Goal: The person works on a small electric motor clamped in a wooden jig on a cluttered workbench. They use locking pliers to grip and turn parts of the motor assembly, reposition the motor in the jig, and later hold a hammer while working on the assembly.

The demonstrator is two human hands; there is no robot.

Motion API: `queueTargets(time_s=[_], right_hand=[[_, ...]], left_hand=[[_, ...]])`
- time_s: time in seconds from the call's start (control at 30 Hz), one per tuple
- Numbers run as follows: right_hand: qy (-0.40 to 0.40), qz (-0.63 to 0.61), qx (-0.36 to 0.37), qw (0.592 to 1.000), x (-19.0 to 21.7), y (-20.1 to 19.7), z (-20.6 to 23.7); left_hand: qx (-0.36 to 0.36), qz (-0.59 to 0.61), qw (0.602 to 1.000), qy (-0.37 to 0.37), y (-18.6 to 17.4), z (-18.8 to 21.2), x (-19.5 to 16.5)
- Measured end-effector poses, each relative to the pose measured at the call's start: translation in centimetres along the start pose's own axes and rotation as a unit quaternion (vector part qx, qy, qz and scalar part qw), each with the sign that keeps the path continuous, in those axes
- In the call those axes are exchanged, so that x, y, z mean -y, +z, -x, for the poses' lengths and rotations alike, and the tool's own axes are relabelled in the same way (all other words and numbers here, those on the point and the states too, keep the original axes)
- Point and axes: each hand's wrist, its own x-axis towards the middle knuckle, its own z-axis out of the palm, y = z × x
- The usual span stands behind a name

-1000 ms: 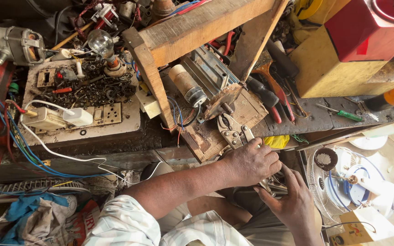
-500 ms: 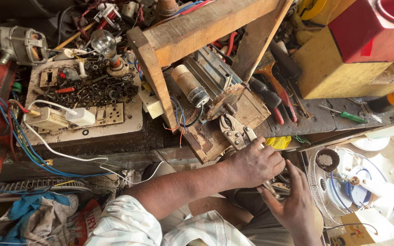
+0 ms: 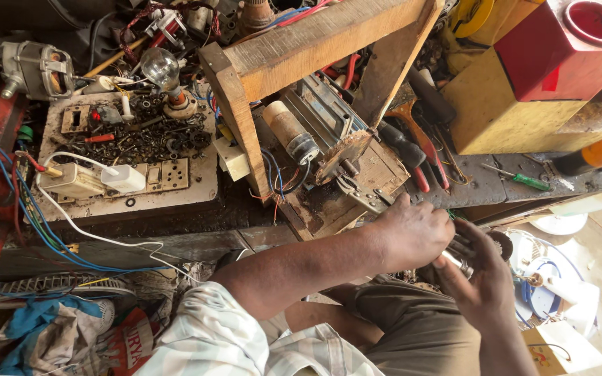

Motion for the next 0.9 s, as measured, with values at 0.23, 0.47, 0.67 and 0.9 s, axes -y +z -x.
queueTargets(time_s=[0.23,0.47,0.67,0.9], right_hand=[[0.011,-0.117,-0.018,0.993,1.9,-0.5,-0.5],[0.058,-0.098,-0.058,0.992,3.3,0.1,-0.3],[0.058,-0.124,-0.058,0.989,3.7,0.1,-0.3],[-0.006,-0.134,-0.041,0.990,3.9,0.4,0.0]], left_hand=[[-0.055,0.001,0.998,-0.024,-0.3,-0.4,0.3],[-0.058,-0.010,0.998,-0.010,-0.7,-0.5,0.5],[-0.106,-0.015,0.994,0.008,-0.2,0.2,0.8],[-0.182,-0.026,0.982,0.042,0.3,0.8,1.1]])
